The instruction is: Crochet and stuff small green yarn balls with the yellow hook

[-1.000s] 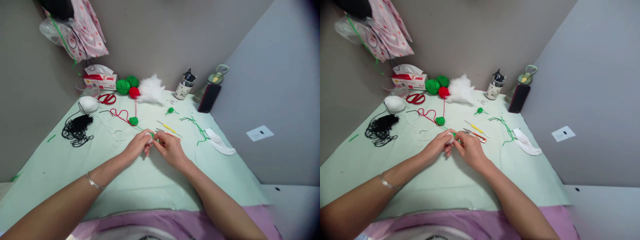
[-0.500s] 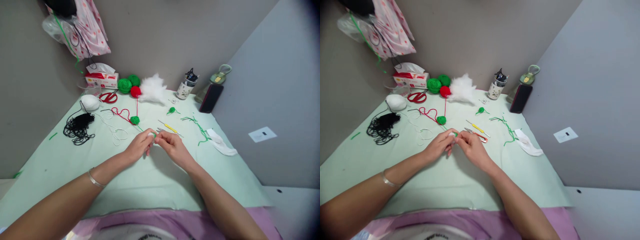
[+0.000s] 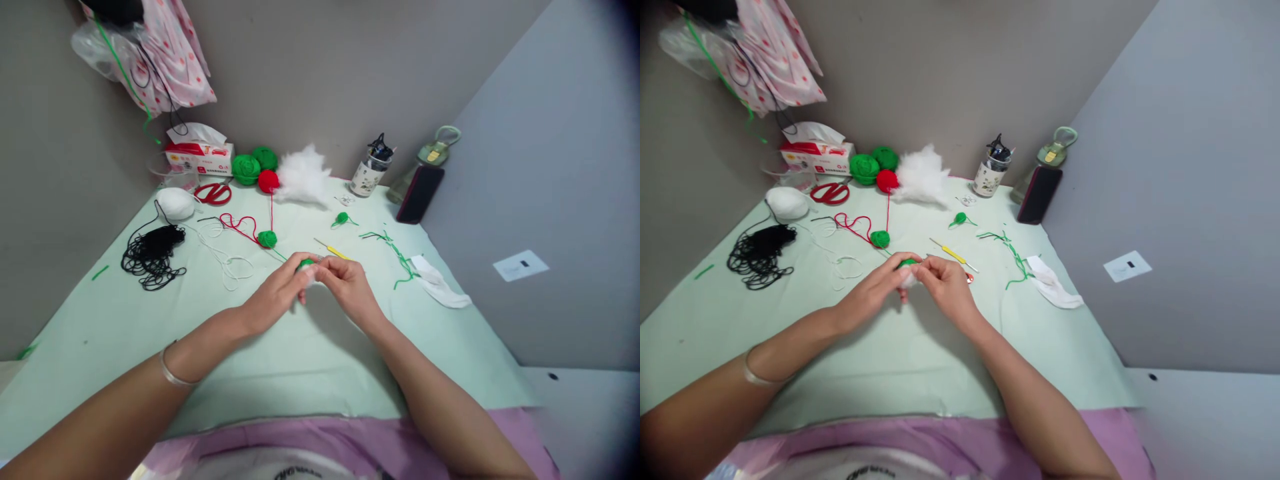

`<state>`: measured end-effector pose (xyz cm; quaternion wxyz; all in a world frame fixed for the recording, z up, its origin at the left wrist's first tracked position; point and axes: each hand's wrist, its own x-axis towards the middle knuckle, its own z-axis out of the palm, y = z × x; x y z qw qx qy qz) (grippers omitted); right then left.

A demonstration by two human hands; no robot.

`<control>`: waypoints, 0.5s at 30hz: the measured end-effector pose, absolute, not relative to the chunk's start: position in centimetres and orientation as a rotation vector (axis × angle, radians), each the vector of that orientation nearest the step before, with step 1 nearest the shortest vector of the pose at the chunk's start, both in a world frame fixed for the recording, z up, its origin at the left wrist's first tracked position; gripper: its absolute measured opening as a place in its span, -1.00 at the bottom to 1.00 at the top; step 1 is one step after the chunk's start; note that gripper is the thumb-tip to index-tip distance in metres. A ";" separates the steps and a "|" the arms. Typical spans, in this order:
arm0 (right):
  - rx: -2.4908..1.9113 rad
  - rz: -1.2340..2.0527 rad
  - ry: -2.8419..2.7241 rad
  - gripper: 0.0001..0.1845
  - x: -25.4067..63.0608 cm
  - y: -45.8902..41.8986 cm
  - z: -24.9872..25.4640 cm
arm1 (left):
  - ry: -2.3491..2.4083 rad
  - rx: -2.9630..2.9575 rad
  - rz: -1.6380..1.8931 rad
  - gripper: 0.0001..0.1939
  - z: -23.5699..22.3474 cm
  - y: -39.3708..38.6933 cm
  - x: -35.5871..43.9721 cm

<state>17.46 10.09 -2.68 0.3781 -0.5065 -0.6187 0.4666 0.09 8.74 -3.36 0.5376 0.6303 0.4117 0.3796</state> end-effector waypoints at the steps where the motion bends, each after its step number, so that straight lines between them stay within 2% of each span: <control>1: -1.297 1.168 -1.582 -0.60 17.5 10.1 -2.7 | 0.944 1.473 0.895 -0.64 -3.4 8.9 -0.1; 8: -1.323 1.117 -1.658 -0.65 17.4 9.5 -2.3 | 0.972 1.372 0.952 -0.71 -3.5 9.4 0.1; 15: -1.282 1.219 -1.642 -0.69 16.2 9.0 -2.8 | 1.118 1.332 1.039 -0.82 -4.6 10.0 0.8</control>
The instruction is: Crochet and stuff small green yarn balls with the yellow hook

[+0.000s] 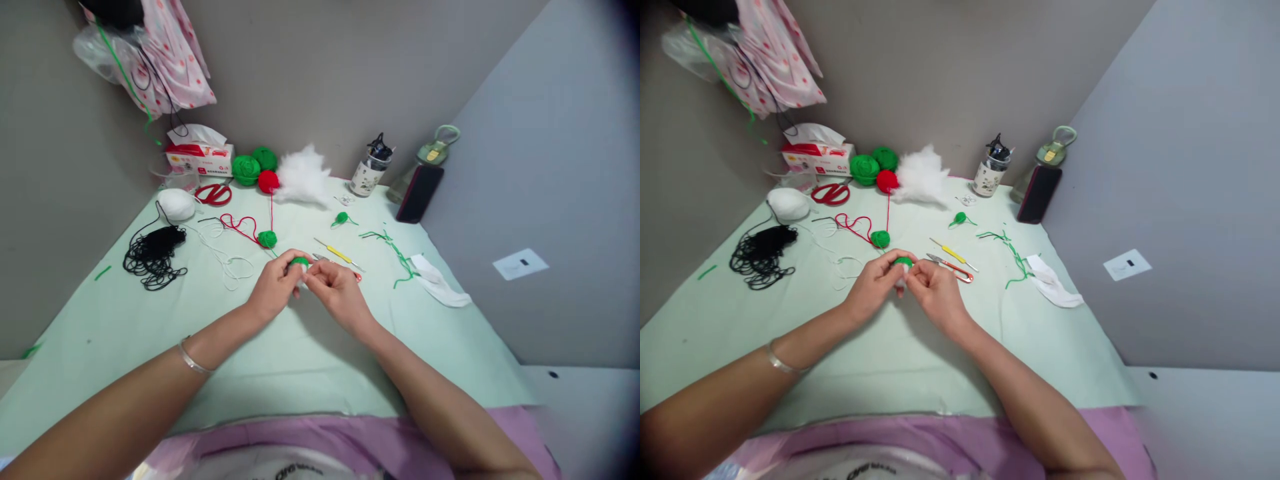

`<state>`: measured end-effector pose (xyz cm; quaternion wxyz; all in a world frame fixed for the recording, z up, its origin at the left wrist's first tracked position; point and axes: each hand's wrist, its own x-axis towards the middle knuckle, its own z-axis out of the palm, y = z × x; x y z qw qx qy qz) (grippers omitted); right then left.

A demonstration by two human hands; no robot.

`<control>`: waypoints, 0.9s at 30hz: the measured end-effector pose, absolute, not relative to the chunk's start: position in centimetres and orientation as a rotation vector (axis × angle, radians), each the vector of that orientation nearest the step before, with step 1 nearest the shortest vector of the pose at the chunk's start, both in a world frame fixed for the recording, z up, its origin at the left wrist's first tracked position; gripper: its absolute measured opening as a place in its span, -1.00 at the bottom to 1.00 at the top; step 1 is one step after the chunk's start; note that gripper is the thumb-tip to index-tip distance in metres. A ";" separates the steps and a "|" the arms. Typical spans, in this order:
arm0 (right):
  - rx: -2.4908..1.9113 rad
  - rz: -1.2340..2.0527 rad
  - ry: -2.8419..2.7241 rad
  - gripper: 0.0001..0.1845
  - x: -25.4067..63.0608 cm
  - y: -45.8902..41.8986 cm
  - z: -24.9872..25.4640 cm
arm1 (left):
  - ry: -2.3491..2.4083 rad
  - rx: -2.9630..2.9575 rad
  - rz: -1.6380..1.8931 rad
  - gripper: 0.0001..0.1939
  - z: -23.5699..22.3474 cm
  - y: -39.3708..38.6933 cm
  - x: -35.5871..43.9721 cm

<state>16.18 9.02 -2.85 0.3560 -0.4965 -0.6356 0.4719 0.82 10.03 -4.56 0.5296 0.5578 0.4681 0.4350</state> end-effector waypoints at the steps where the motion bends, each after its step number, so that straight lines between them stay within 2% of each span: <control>1: -1.280 1.233 -1.633 -0.68 16.1 9.1 -3.0 | 1.133 1.316 1.051 -0.81 -4.7 10.1 0.9; 13: -1.209 1.295 -1.601 -0.56 16.2 9.7 -3.3 | 1.124 1.209 1.096 -0.85 -3.7 9.7 0.6; 19: -1.189 1.295 -1.523 -0.57 16.4 9.7 -3.2 | 0.889 1.042 1.088 -0.62 -2.8 9.4 0.0; 24: -1.164 1.347 -1.437 -0.56 16.7 10.0 -3.6 | 0.767 0.902 1.052 -0.66 -3.1 9.4 0.1; 27: -1.149 1.379 -1.409 -0.52 16.6 10.1 -3.8 | 0.707 0.847 1.044 -0.76 -3.8 9.5 0.4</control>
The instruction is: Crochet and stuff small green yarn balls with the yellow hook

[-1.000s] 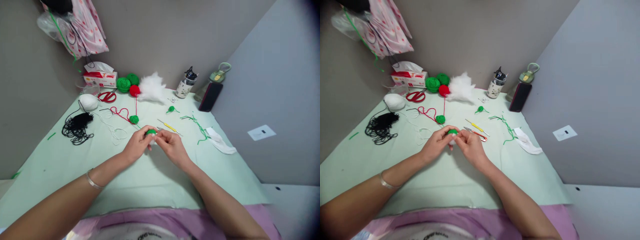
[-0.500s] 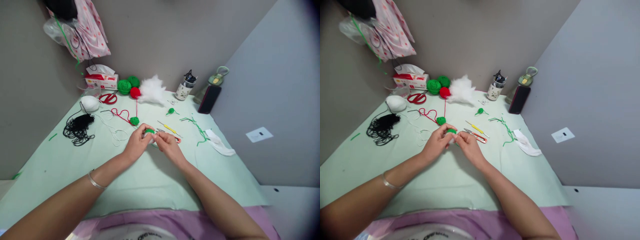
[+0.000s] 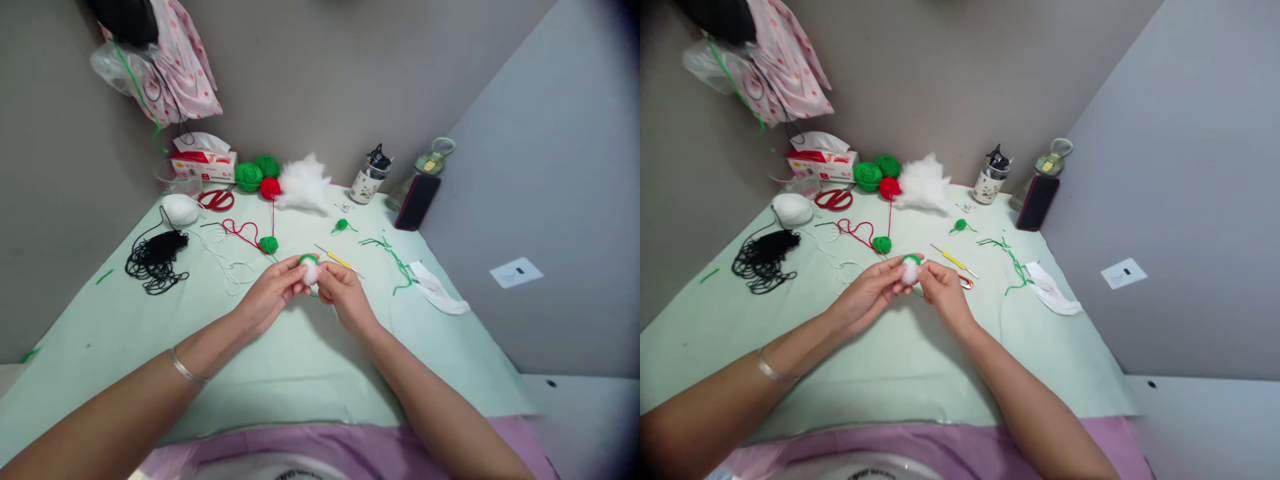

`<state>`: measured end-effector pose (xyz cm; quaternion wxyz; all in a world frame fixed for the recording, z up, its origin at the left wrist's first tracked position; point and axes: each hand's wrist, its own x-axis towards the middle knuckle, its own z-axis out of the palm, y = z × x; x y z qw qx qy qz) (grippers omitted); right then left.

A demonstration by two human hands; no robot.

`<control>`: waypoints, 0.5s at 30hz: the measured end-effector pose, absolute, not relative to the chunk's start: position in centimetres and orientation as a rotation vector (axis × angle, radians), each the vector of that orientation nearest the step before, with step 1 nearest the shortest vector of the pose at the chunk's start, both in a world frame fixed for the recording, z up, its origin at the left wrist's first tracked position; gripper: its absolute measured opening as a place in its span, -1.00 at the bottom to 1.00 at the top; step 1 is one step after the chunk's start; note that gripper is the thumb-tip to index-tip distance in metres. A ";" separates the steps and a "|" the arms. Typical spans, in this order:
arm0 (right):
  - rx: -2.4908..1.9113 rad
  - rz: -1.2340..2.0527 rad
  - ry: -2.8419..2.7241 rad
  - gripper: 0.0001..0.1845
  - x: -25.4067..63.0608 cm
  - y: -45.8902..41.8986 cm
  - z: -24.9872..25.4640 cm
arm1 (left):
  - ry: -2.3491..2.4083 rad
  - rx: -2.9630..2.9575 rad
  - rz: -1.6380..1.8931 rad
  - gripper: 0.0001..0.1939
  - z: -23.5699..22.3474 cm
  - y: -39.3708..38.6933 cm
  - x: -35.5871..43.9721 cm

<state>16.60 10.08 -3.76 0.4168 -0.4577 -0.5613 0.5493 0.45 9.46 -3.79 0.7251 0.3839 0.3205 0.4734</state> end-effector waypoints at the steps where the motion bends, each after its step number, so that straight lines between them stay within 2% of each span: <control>1: -1.147 1.382 -1.408 -0.51 16.6 10.1 -3.8 | 0.689 0.835 1.042 -0.79 -4.0 9.5 0.5; 10: -1.239 1.203 -1.622 -0.53 16.4 9.9 -3.9 | 0.703 0.796 1.070 -0.74 -4.5 9.0 1.1; 15: -1.361 0.863 -1.825 -0.75 15.7 8.9 -4.6 | 0.873 0.815 1.169 -0.73 -5.2 9.0 1.5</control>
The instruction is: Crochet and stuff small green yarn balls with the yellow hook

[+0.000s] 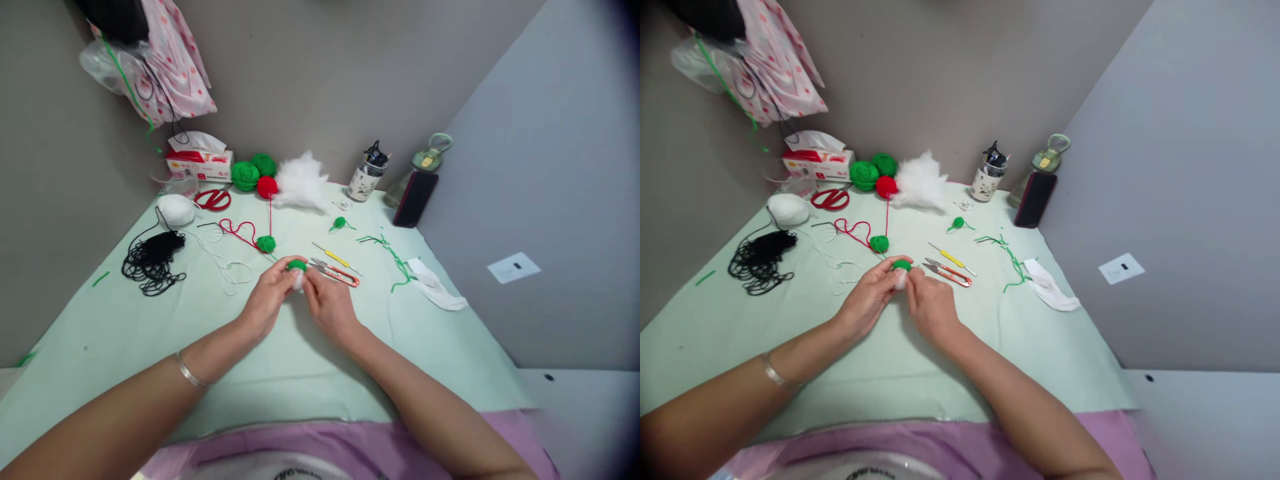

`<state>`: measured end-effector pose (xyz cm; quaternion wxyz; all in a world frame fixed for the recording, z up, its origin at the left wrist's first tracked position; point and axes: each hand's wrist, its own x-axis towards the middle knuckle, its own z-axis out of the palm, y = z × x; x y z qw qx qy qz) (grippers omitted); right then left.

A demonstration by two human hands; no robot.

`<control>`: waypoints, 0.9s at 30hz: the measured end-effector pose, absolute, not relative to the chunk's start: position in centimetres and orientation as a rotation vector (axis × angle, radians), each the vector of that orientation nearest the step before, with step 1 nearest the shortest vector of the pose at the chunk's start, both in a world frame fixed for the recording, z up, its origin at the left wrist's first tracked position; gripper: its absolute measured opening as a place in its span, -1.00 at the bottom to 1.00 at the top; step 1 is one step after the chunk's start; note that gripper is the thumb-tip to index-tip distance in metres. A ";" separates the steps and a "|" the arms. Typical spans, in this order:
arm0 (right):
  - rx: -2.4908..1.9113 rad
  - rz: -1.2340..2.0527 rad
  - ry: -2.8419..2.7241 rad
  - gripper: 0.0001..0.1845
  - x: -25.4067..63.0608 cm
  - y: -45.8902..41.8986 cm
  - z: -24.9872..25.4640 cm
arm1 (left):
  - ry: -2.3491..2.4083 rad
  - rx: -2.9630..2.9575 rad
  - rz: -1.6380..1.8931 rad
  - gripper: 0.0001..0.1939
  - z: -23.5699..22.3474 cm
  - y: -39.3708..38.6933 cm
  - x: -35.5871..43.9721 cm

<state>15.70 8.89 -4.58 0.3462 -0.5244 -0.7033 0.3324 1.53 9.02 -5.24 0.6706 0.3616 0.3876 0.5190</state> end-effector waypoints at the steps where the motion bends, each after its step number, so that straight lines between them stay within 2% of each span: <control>1: -1.372 0.811 -1.864 -0.79 15.6 8.7 -4.7 | 0.895 0.833 1.184 -0.72 -5.2 9.2 1.4; 4: -1.320 0.718 -1.994 -0.81 15.8 8.5 -4.7 | 0.941 0.908 1.233 -0.67 -4.9 10.0 0.7; 7: -1.243 0.507 -2.058 -0.71 17.0 9.4 -4.2 | 1.010 0.998 1.289 -0.66 -4.5 10.6 -0.5; 11: -1.604 0.114 -2.028 -0.65 19.9 12.1 -4.6 | 1.086 1.109 1.248 -0.68 -4.3 10.5 -1.3; 19: -1.784 0.162 -2.128 -0.73 22.1 14.9 -6.9 | 1.131 1.277 1.131 -0.70 -3.8 9.5 -0.6; 27: -1.678 0.234 -1.934 -0.78 22.0 14.5 -5.3 | 1.214 1.382 1.108 -0.77 -3.8 9.5 -0.7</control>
